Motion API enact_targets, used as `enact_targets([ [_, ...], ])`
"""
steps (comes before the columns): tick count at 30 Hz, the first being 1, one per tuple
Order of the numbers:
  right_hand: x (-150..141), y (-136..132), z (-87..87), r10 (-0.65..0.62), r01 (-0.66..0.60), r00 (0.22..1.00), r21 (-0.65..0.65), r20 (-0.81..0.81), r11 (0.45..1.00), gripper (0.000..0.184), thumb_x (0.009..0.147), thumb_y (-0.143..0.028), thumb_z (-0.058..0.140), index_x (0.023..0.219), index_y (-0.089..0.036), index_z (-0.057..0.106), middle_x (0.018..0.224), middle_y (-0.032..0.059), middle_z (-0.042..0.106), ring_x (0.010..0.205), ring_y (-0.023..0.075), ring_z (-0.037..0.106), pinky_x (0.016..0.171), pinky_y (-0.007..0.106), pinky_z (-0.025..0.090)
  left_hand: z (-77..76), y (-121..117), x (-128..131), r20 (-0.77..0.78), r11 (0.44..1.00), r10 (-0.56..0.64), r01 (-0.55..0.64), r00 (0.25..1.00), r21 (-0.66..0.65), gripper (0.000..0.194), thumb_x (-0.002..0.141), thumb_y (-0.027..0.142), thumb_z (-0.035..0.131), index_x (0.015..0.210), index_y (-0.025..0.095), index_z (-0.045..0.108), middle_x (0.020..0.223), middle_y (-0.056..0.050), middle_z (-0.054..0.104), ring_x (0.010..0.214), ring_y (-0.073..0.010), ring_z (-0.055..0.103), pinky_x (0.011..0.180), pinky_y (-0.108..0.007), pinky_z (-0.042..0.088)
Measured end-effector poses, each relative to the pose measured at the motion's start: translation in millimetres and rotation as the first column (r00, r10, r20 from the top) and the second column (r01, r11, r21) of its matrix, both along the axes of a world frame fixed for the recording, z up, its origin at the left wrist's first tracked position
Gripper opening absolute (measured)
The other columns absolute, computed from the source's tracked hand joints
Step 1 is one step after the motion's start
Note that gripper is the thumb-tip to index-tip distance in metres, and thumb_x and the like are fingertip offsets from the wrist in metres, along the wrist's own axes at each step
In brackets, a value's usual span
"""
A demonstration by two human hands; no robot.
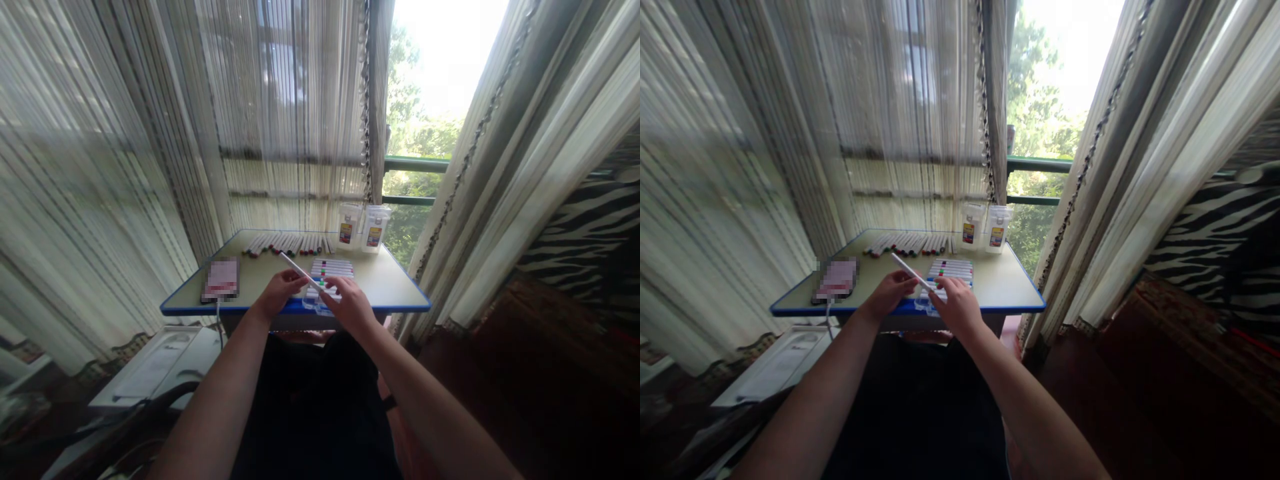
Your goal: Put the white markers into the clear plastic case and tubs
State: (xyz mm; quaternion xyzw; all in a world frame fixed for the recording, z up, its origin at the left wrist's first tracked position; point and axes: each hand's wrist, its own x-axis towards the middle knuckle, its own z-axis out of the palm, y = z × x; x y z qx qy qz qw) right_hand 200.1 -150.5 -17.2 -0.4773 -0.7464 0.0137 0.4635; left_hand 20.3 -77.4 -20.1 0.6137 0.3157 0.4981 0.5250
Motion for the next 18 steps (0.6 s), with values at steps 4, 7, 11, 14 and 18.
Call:
enact_targets([
  [4,-3,-2,-3.5,0.028,-0.028,0.999,0.009,0.03,1.0,0.021,0.082,-0.028,0.058,0.102,-0.022,0.064,0.094,0.0074,0.068,0.087,0.0207,0.06,0.082,0.034,0.046,2.7,-4,-1,-0.111,0.999,-0.031,0.034,0.993,0.032,0.04,0.06,0.046,0.075,0.077,0.012,0.066,0.056,0.004,0.047,0.05,-0.0053,0.035,0.047,-0.022,0.027],
  [7,-5,-1,-4.7,0.026,-0.027,0.999,0.02,0.045,0.999,0.017,0.086,-0.026,0.053,0.094,-0.022,0.067,0.092,0.0075,0.068,0.086,0.0202,0.06,0.081,0.034,0.046,5.3,-7,0,-0.168,0.996,-0.07,0.079,0.983,0.047,0.038,0.062,0.047,0.074,0.074,0.012,0.064,0.053,0.005,0.044,0.049,-0.0054,0.033,0.047,-0.021,0.025],
  [11,4,6,-1.0,0.019,-0.02,0.999,0.017,0.041,1.0,0.016,0.084,-0.022,0.053,0.088,-0.022,0.069,0.089,0.007,0.069,0.085,0.019,0.06,0.081,0.031,0.046,5.3,-5,1,-0.076,0.995,-0.089,0.091,0.993,0.028,0.036,0.065,0.045,0.072,0.081,0.013,0.064,0.06,0.002,0.054,0.049,-0.0048,0.035,0.047,-0.021,0.025],
  [14,27,12,6.6,0.026,-0.024,0.999,-0.036,0.037,0.999,0.017,0.082,-0.023,0.054,0.085,-0.019,0.071,0.083,0.0064,0.069,0.075,0.0167,0.06,0.075,0.029,0.046,3.1,-2,3,0.089,1.0,-0.008,0.008,0.996,0.001,0.038,0.066,0.045,0.071,0.087,0.014,0.061,0.066,0.001,0.059,0.046,-0.0032,0.033,0.044,-0.02,0.022],
  [18,75,17,17.5,0.091,-0.075,0.993,-0.194,0.072,0.978,0.017,0.078,-0.027,0.058,0.084,-0.02,0.073,0.071,0.0022,0.068,0.06,0.0125,0.055,0.062,0.025,0.043,3.4,-3,6,-0.009,1.0,0.014,-0.015,1.0,-0.015,0.042,0.062,0.043,0.073,0.09,0.014,0.062,0.071,-0.001,0.062,0.045,-0.0027,0.032,0.042,-0.019,0.021],
])
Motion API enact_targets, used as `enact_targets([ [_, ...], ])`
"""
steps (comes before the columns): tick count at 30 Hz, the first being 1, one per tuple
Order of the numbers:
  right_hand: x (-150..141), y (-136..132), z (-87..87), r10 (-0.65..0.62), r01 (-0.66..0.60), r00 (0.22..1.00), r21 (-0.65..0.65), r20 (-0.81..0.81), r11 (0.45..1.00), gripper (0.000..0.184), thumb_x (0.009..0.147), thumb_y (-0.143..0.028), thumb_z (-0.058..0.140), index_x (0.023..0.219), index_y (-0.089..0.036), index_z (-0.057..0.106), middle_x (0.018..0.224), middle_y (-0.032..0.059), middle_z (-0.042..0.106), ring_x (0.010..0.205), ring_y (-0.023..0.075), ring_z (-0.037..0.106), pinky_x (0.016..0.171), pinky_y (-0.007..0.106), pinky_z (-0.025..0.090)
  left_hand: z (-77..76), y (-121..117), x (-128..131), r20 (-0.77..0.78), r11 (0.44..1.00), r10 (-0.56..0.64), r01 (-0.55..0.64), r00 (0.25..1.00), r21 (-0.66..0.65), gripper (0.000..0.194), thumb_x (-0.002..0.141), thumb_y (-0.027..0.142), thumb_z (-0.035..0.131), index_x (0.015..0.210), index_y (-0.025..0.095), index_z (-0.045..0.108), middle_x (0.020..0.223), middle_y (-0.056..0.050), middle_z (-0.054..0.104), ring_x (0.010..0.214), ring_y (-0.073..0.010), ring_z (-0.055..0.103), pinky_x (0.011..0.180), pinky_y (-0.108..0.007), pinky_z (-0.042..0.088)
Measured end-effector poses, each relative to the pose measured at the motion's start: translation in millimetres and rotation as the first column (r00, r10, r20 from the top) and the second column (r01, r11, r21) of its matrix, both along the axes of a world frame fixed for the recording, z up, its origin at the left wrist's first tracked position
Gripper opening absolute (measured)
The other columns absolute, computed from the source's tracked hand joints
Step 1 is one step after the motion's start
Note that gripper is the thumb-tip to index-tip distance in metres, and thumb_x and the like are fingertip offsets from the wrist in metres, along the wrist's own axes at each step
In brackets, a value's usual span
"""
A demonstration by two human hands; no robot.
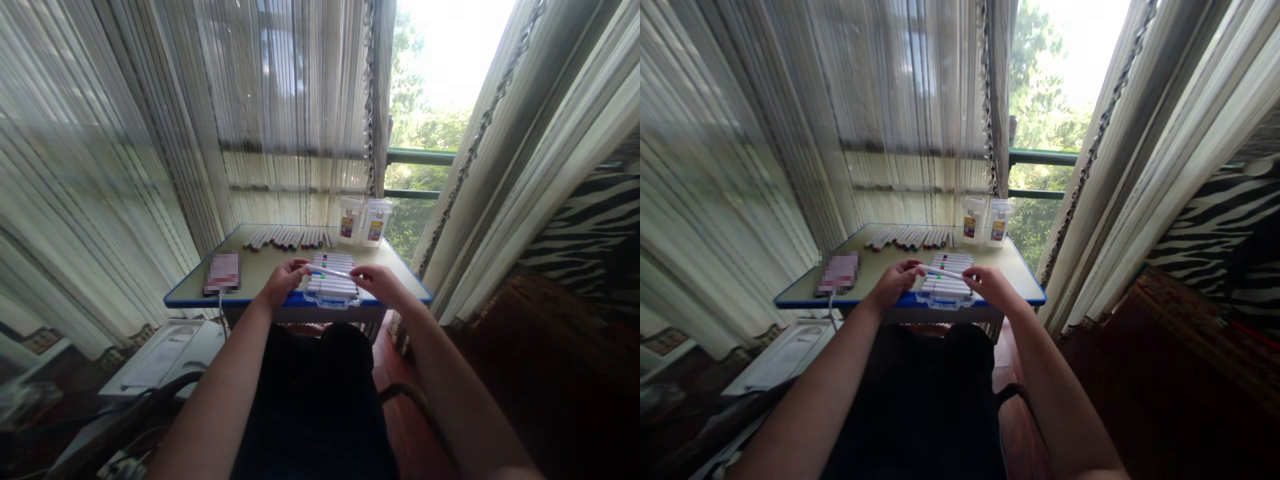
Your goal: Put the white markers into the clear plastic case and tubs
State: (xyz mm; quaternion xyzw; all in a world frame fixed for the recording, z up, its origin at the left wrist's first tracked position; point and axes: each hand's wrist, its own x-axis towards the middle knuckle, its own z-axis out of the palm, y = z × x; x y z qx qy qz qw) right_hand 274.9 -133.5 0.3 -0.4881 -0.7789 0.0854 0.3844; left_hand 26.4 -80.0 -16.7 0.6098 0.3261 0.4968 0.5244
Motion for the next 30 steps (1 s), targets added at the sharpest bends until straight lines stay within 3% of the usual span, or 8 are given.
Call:
enact_targets([
  [4,38,-1,6.6,0.009,-0.005,1.0,-0.142,0.029,0.99,0.021,0.075,-0.031,0.059,0.082,-0.017,0.074,0.059,0.0004,0.064,0.052,0.0109,0.05,0.054,0.024,0.038,3.3,-4,2,-0.245,0.998,0.033,-0.018,0.969,0.062,0.041,0.06,0.043,0.074,0.086,0.013,0.069,0.072,-0.003,0.066,0.052,-0.0069,0.043,0.047,-0.021,0.031],
  [7,47,-4,9.2,0.032,-0.017,0.998,-0.23,0.062,0.973,0.02,0.071,-0.029,0.06,0.078,-0.017,0.074,0.056,0.0,0.062,0.05,0.0105,0.048,0.051,0.023,0.035,3.8,-4,2,-0.276,0.997,0.053,-0.033,0.96,0.075,0.039,0.061,0.045,0.073,0.085,0.014,0.07,0.072,-0.003,0.067,0.056,-0.01,0.049,0.053,-0.023,0.036],
  [14,39,-7,8.3,0.074,-0.032,0.986,-0.262,0.152,0.964,0.017,0.071,-0.021,0.057,0.076,-0.02,0.074,0.062,0.0003,0.067,0.053,0.0114,0.052,0.054,0.023,0.038,5.6,-4,1,-0.331,0.996,-0.026,0.052,0.943,0.071,0.035,0.061,0.041,0.075,0.082,0.014,0.071,0.079,-0.005,0.068,0.071,-0.014,0.057,0.065,-0.025,0.042],
  [21,39,-6,5.8,0.106,-0.058,0.979,-0.268,0.172,0.962,0.019,0.075,-0.025,0.056,0.081,-0.02,0.074,0.071,0.0024,0.07,0.06,0.0133,0.057,0.058,0.023,0.041,1.1,-3,-1,-0.41,0.989,-0.016,0.076,0.912,0.129,0.035,0.064,0.041,0.073,0.087,0.014,0.072,0.075,-0.004,0.064,0.068,-0.0138,0.054,0.061,-0.026,0.039],
  [30,30,-2,1.1,0.142,-0.08,0.973,-0.311,0.182,0.947,0.022,0.077,-0.027,0.057,0.089,-0.019,0.073,0.082,0.0033,0.072,0.069,0.0137,0.062,0.063,0.022,0.044,0.5,-2,-3,-0.458,0.99,-0.034,0.094,0.889,0.11,0.04,0.064,0.042,0.073,0.092,0.014,0.071,0.075,-0.002,0.061,0.068,-0.0121,0.051,0.061,-0.024,0.038],
])
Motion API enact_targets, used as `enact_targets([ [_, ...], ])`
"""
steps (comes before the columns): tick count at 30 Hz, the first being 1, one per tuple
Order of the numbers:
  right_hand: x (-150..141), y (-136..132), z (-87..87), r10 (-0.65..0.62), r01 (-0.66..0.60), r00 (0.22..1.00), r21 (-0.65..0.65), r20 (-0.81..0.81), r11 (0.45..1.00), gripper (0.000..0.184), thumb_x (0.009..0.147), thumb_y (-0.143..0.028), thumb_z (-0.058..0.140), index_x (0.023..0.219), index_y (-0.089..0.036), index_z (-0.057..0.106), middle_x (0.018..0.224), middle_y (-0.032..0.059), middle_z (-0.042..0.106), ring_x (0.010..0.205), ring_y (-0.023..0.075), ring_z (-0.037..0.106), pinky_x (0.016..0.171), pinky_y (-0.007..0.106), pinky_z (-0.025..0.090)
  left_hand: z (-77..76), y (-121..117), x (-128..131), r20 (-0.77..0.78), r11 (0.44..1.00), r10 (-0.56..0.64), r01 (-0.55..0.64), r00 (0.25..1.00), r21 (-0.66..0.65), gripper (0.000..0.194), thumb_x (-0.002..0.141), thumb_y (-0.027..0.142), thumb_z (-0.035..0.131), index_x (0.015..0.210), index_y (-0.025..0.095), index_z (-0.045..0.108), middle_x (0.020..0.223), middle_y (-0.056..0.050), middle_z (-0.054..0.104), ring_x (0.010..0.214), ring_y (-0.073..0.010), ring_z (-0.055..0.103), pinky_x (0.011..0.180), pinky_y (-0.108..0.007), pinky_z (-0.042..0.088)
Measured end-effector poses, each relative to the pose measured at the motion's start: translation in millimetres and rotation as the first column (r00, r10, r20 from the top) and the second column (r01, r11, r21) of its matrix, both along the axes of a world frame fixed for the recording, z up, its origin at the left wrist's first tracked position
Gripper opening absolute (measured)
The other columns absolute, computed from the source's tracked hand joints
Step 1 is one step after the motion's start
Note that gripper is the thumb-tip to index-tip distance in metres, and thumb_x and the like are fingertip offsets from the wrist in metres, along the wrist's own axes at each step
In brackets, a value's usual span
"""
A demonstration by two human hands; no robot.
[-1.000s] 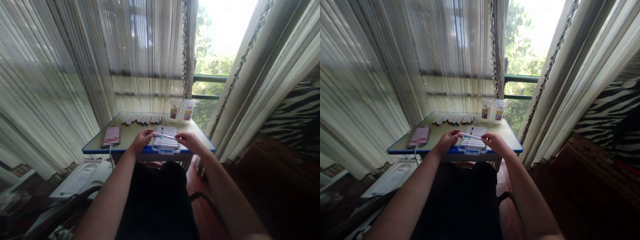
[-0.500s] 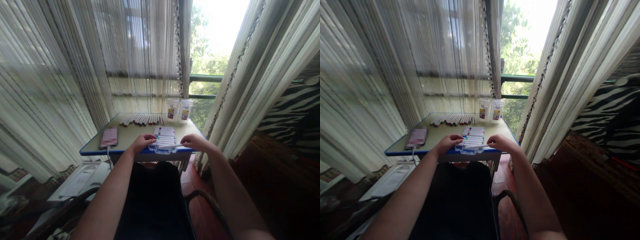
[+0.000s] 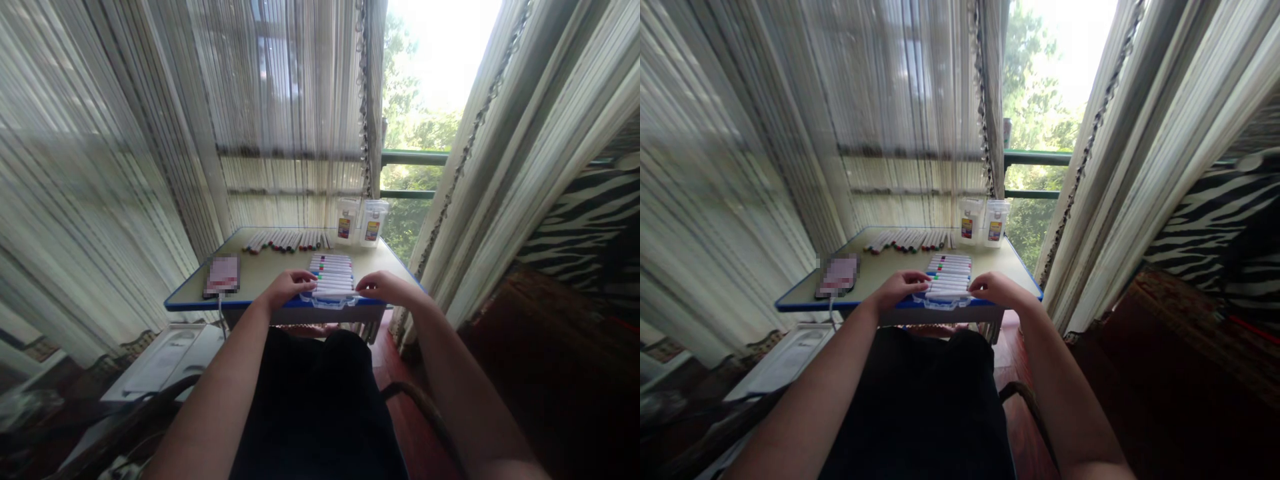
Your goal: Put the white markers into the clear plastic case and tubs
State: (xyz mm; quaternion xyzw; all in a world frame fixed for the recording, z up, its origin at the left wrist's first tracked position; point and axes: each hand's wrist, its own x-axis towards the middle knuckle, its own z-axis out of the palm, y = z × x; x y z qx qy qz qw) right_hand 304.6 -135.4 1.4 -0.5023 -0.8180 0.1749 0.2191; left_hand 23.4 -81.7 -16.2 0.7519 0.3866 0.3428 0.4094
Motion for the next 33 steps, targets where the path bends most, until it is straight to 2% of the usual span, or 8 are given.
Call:
enact_targets([
  [11,-5.8,3.1,-1.7,0.004,-0.004,1.0,0.022,-0.015,1.0,0.021,0.076,-0.027,0.059,0.088,-0.019,0.075,0.082,0.0042,0.072,0.07,0.0143,0.061,0.062,0.023,0.043,3.1,0.3,-1.9,0.006,0.998,-0.054,0.054,0.999,-0.019,0.042,0.065,0.041,0.073,0.098,0.015,0.069,0.071,0.001,0.056,0.062,-0.0085,0.046,0.057,-0.022,0.036],
  [20,-6.8,4.7,-2.6,0.026,-0.026,0.998,-0.001,-0.056,1.0,0.022,0.074,-0.031,0.063,0.088,-0.018,0.075,0.079,0.0042,0.07,0.066,0.0135,0.057,0.059,0.023,0.041,1.0,-1.4,0.0,0.052,0.999,-0.018,0.02,0.998,-0.034,0.043,0.064,0.042,0.072,0.097,0.015,0.069,0.086,-0.003,0.066,0.075,-0.0141,0.057,0.067,-0.025,0.042],
  [25,-9.7,6.4,-4.7,0.03,-0.029,0.999,0.034,-0.042,0.999,0.022,0.075,-0.03,0.063,0.088,-0.017,0.075,0.082,0.0052,0.072,0.067,0.0136,0.059,0.061,0.023,0.042,2.3,-3.8,0.3,0.07,0.999,-0.017,0.019,0.997,-0.032,0.04,0.067,0.044,0.069,0.093,0.015,0.07,0.089,-0.004,0.068,0.08,-0.0151,0.058,0.074,-0.027,0.043],
  [33,-6.6,8.5,-7.2,0.009,-0.008,1.0,0.036,-0.022,0.999,0.023,0.075,-0.032,0.063,0.088,-0.018,0.076,0.081,0.0056,0.073,0.068,0.0155,0.062,0.061,0.023,0.044,2.1,-2.5,-1.7,0.032,0.998,0.012,-0.01,0.999,-0.056,0.038,0.066,0.044,0.068,0.09,0.015,0.071,0.08,-0.004,0.067,0.064,-0.0108,0.052,0.058,-0.023,0.039],
])
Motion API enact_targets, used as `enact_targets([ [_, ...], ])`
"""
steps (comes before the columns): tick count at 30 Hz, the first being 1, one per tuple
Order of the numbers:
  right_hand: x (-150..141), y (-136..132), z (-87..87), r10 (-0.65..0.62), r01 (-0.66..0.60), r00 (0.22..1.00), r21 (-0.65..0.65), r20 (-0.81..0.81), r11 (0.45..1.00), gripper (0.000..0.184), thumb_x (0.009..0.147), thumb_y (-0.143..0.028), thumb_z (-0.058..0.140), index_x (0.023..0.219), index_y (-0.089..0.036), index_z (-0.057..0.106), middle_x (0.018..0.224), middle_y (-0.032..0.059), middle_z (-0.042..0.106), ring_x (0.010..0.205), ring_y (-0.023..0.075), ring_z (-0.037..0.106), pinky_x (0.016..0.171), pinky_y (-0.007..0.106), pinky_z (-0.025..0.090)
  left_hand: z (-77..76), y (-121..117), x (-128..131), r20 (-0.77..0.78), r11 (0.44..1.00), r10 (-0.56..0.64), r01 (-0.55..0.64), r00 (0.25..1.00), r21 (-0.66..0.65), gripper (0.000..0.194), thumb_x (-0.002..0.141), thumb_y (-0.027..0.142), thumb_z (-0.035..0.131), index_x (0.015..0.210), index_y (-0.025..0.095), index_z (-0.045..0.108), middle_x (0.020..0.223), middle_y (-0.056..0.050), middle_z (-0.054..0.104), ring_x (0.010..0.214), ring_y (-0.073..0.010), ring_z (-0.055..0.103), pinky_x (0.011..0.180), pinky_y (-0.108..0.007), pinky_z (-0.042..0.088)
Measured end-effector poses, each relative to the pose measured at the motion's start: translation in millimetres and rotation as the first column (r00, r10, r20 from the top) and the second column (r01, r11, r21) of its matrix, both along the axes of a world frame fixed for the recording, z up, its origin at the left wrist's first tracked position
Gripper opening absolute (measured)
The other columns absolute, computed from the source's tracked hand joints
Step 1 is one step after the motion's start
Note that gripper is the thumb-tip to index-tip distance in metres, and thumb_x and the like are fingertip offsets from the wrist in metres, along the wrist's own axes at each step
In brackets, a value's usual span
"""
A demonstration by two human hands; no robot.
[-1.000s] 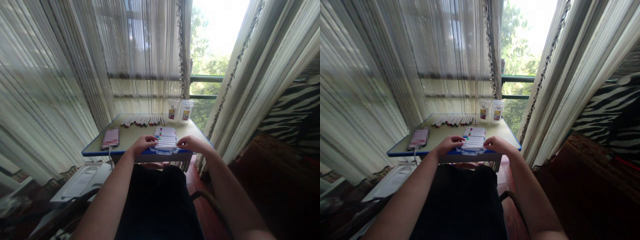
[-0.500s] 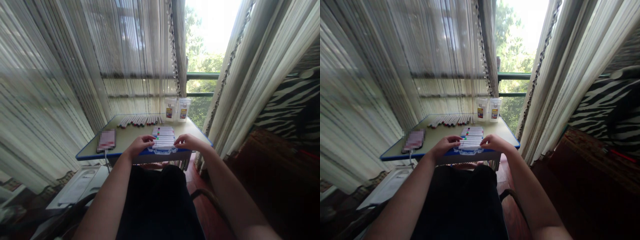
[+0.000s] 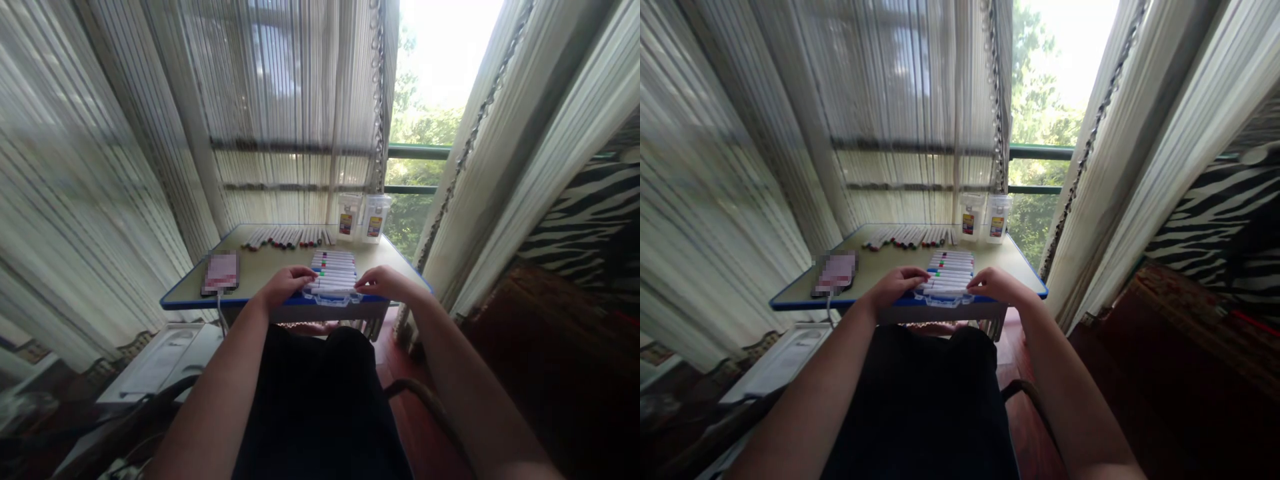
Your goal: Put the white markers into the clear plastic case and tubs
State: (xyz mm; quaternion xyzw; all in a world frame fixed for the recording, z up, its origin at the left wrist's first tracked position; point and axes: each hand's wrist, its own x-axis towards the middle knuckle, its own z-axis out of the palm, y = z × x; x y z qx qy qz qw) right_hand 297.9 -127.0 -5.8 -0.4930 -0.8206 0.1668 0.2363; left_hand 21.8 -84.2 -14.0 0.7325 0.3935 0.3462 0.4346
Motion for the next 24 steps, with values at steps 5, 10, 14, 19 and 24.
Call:
enact_targets([
  [5,5,2,-0.2,0.006,-0.006,1.0,-0.033,0.005,0.999,0.024,0.075,-0.034,0.063,0.088,-0.018,0.075,0.081,0.0049,0.073,0.07,0.0161,0.063,0.061,0.023,0.045,-1.3,0,0,0.011,1.0,0.005,-0.005,1.0,-0.007,0.034,0.066,0.041,0.067,0.088,0.015,0.071,0.082,-0.004,0.067,0.063,-0.0096,0.051,0.058,-0.023,0.04],
  [10,5,1,1.9,0.027,-0.028,1.0,-0.061,-0.013,0.998,0.027,0.076,-0.038,0.061,0.089,-0.018,0.075,0.082,0.0053,0.074,0.073,0.0174,0.065,0.064,0.024,0.047,-0.8,0,0,0.0,1.0,0.008,-0.008,1.0,-0.009,0.034,0.066,0.039,0.067,0.09,0.015,0.071,0.083,-0.004,0.068,0.064,-0.01,0.051,0.058,-0.023,0.04],
  [14,4,0,1.4,0.013,-0.018,0.998,-0.081,-0.055,0.997,0.029,0.076,-0.041,0.062,0.089,-0.018,0.075,0.083,0.0049,0.074,0.074,0.0185,0.065,0.066,0.025,0.047,0.4,-2,0,-0.006,1.0,0.019,-0.019,1.0,0.0,0.033,0.066,0.039,0.066,0.089,0.016,0.071,0.084,-0.005,0.068,0.066,-0.0113,0.053,0.059,-0.024,0.04],
  [19,-5,1,-1.4,0.047,-0.051,0.997,-0.057,-0.069,0.997,0.027,0.077,-0.038,0.062,0.091,-0.018,0.075,0.086,0.0055,0.074,0.076,0.0178,0.064,0.067,0.025,0.047,2.2,-4,0,-0.013,1.0,0.008,-0.008,1.0,0.02,0.034,0.065,0.04,0.066,0.088,0.015,0.071,0.084,-0.005,0.068,0.067,-0.0124,0.053,0.061,-0.025,0.04],
  [24,-16,-1,-2.4,0.09,-0.091,0.995,-0.006,-0.053,0.996,0.021,0.078,-0.031,0.062,0.09,-0.019,0.075,0.085,0.0059,0.072,0.076,0.0167,0.063,0.071,0.026,0.046,0.7,-2,1,0.004,1.0,0.0,0.0,1.0,0.022,0.033,0.065,0.038,0.065,0.088,0.015,0.071,0.084,-0.004,0.068,0.07,-0.0132,0.054,0.063,-0.025,0.041],
])
